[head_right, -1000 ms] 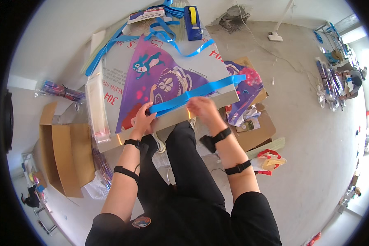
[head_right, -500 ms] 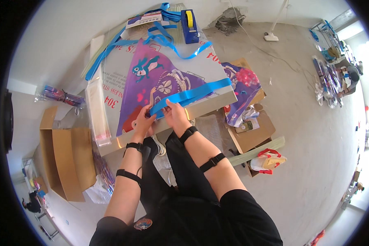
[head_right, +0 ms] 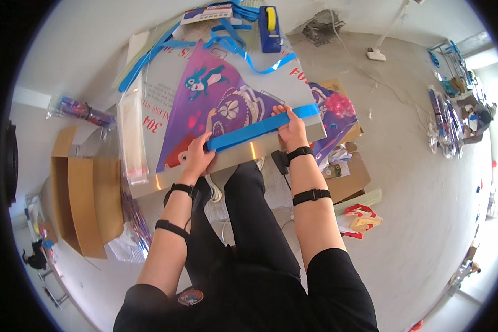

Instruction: Assembling a kite by attaching ribbons and preparing it for packaging into a plastic sleeve.

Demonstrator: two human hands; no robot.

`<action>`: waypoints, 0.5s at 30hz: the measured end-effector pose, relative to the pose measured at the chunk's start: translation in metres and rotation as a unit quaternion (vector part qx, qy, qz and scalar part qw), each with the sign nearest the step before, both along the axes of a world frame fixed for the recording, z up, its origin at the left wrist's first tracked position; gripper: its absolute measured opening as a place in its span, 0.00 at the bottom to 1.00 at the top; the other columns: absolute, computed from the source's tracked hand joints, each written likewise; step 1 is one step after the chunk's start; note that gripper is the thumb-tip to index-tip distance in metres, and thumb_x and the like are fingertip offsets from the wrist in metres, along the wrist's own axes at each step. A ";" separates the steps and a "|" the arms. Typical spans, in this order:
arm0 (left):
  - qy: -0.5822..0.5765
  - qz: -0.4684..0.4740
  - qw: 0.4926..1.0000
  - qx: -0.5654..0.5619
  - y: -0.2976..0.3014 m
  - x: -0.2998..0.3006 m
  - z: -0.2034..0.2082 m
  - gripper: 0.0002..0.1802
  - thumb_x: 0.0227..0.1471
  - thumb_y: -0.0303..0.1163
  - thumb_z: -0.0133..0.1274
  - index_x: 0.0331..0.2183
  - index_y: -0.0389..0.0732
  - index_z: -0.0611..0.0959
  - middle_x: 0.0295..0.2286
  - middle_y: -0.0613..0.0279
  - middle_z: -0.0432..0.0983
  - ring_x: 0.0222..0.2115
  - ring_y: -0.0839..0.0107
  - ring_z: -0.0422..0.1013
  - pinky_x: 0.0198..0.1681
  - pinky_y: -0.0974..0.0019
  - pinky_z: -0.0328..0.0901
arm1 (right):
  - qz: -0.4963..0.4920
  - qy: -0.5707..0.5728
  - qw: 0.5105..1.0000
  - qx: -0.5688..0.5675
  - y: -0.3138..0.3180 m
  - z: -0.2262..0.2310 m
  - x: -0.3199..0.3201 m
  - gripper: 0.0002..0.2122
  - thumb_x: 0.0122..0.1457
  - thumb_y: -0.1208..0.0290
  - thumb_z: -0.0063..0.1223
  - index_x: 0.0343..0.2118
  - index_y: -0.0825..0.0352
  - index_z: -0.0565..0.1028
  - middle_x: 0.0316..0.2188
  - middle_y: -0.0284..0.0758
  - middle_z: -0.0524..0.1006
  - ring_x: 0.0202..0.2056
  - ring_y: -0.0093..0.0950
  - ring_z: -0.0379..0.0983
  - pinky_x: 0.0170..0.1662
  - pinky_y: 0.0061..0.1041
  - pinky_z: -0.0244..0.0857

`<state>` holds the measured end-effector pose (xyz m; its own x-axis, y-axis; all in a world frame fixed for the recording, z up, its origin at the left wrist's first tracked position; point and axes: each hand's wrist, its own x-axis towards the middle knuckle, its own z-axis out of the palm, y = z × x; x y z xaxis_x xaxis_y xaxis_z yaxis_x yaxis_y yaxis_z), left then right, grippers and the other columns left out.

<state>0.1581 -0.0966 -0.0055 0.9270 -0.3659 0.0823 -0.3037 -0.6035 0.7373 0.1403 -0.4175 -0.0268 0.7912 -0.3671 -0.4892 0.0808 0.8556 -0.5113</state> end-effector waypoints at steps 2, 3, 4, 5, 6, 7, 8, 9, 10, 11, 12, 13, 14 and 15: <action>-0.056 -0.016 0.998 0.021 0.009 0.005 0.003 0.29 0.37 0.27 0.59 0.46 0.42 0.74 0.40 0.56 0.75 0.40 0.56 0.70 0.44 0.55 0.64 | 0.005 0.006 1.000 0.013 0.010 0.007 0.003 0.09 0.63 0.72 0.41 0.42 0.72 0.68 0.39 0.43 0.74 0.46 0.43 0.71 0.52 0.45 0.64; -0.045 -0.001 0.999 -0.006 0.013 0.007 0.004 0.30 0.36 0.28 0.60 0.47 0.44 0.74 0.37 0.58 0.76 0.38 0.57 0.71 0.43 0.55 0.64 | -0.002 0.008 1.000 0.015 0.013 0.009 0.003 0.09 0.63 0.72 0.41 0.41 0.71 0.68 0.39 0.42 0.74 0.46 0.43 0.71 0.52 0.46 0.63; -0.041 0.000 0.999 -0.006 0.008 0.009 0.009 0.30 0.36 0.28 0.60 0.47 0.44 0.74 0.37 0.58 0.76 0.38 0.57 0.71 0.43 0.55 0.64 | -0.017 0.008 1.000 0.009 0.005 0.010 0.002 0.08 0.63 0.72 0.41 0.40 0.71 0.68 0.39 0.42 0.74 0.46 0.42 0.71 0.52 0.46 0.63; 0.000 0.006 1.000 -0.003 0.006 0.010 0.015 0.31 0.36 0.28 0.60 0.47 0.45 0.74 0.36 0.58 0.76 0.38 0.57 0.71 0.43 0.55 0.64 | -0.011 -0.003 1.000 0.006 -0.002 0.008 0.001 0.08 0.63 0.72 0.41 0.39 0.70 0.68 0.38 0.41 0.75 0.47 0.42 0.71 0.52 0.46 0.63; 0.040 0.012 0.999 0.000 0.003 0.011 0.021 0.31 0.36 0.28 0.60 0.47 0.46 0.74 0.35 0.59 0.76 0.37 0.57 0.71 0.42 0.55 0.64 | -0.010 0.001 1.000 0.007 -0.008 0.006 -0.002 0.08 0.63 0.72 0.41 0.39 0.70 0.68 0.38 0.41 0.75 0.47 0.42 0.71 0.52 0.46 0.63; 0.028 0.006 1.000 0.002 0.011 0.014 0.017 0.30 0.37 0.28 0.61 0.47 0.47 0.74 0.34 0.59 0.75 0.37 0.58 0.71 0.43 0.55 0.64 | -0.005 -0.008 1.000 0.003 -0.005 0.006 -0.001 0.08 0.64 0.72 0.41 0.40 0.70 0.68 0.38 0.41 0.75 0.47 0.42 0.71 0.52 0.46 0.63; 0.029 0.011 0.999 0.007 0.019 0.015 0.015 0.30 0.37 0.28 0.61 0.47 0.47 0.74 0.34 0.59 0.75 0.37 0.58 0.71 0.43 0.55 0.64 | 0.000 -0.016 1.000 -0.001 -0.002 0.007 0.000 0.07 0.64 0.72 0.41 0.40 0.70 0.68 0.38 0.41 0.75 0.47 0.42 0.71 0.52 0.46 0.63; 0.003 -0.003 1.000 0.024 0.027 0.016 0.012 0.30 0.37 0.29 0.61 0.47 0.47 0.74 0.34 0.59 0.75 0.38 0.58 0.71 0.43 0.55 0.63 | 0.004 -0.013 1.000 0.001 0.002 0.007 0.001 0.08 0.64 0.72 0.40 0.39 0.70 0.68 0.39 0.42 0.75 0.47 0.42 0.70 0.52 0.46 0.63; -0.022 -0.021 0.999 0.039 0.030 0.016 0.010 0.30 0.37 0.29 0.62 0.47 0.47 0.74 0.34 0.59 0.75 0.38 0.58 0.71 0.44 0.56 0.63 | 0.005 -0.012 1.000 0.003 0.003 0.008 0.001 0.08 0.64 0.72 0.40 0.39 0.70 0.68 0.39 0.42 0.75 0.47 0.42 0.70 0.52 0.46 0.63; -0.021 -0.020 0.999 0.040 0.033 0.014 0.008 0.30 0.37 0.29 0.62 0.47 0.47 0.74 0.34 0.59 0.75 0.38 0.58 0.71 0.44 0.56 0.63 | 0.007 -0.011 1.000 0.002 0.004 0.008 0.000 0.08 0.64 0.71 0.39 0.39 0.70 0.68 0.40 0.42 0.74 0.48 0.42 0.69 0.54 0.46 0.62; -0.027 -0.029 0.998 0.040 0.036 0.013 0.007 0.29 0.37 0.29 0.62 0.46 0.47 0.74 0.34 0.59 0.75 0.39 0.59 0.71 0.45 0.56 0.62 | 0.009 -0.011 1.000 0.001 0.006 0.009 0.000 0.08 0.65 0.71 0.39 0.39 0.70 0.68 0.41 0.42 0.74 0.49 0.42 0.69 0.55 0.45 0.61; -0.034 -0.038 0.998 0.039 0.035 0.012 0.007 0.29 0.37 0.29 0.62 0.46 0.47 0.74 0.35 0.60 0.75 0.39 0.59 0.70 0.46 0.56 0.61 | 0.009 -0.010 1.000 0.001 0.004 0.009 0.000 0.08 0.65 0.71 0.39 0.39 0.70 0.68 0.41 0.42 0.74 0.49 0.42 0.69 0.55 0.45 0.61; -0.034 -0.039 0.998 0.038 0.034 0.011 0.007 0.29 0.37 0.29 0.62 0.46 0.47 0.74 0.35 0.60 0.75 0.39 0.59 0.70 0.46 0.56 0.61 | 0.007 -0.013 1.000 -0.001 0.003 0.008 -0.001 0.08 0.65 0.71 0.38 0.39 0.71 0.68 0.41 0.43 0.74 0.49 0.42 0.68 0.55 0.45 0.61; -0.034 -0.041 0.997 0.047 0.032 0.010 0.007 0.29 0.37 0.29 0.62 0.45 0.47 0.75 0.35 0.60 0.75 0.40 0.59 0.70 0.46 0.56 0.61 | 0.005 -0.017 1.000 -0.003 0.002 0.008 -0.001 0.09 0.65 0.71 0.38 0.39 0.71 0.68 0.41 0.43 0.73 0.50 0.42 0.68 0.55 0.46 0.61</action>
<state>0.1677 -0.0641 0.0018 0.8872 -0.4491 0.1061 -0.4021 -0.6395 0.6552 0.1390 -0.4157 -0.0183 0.8112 -0.3615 -0.4597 0.0894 0.8535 -0.5134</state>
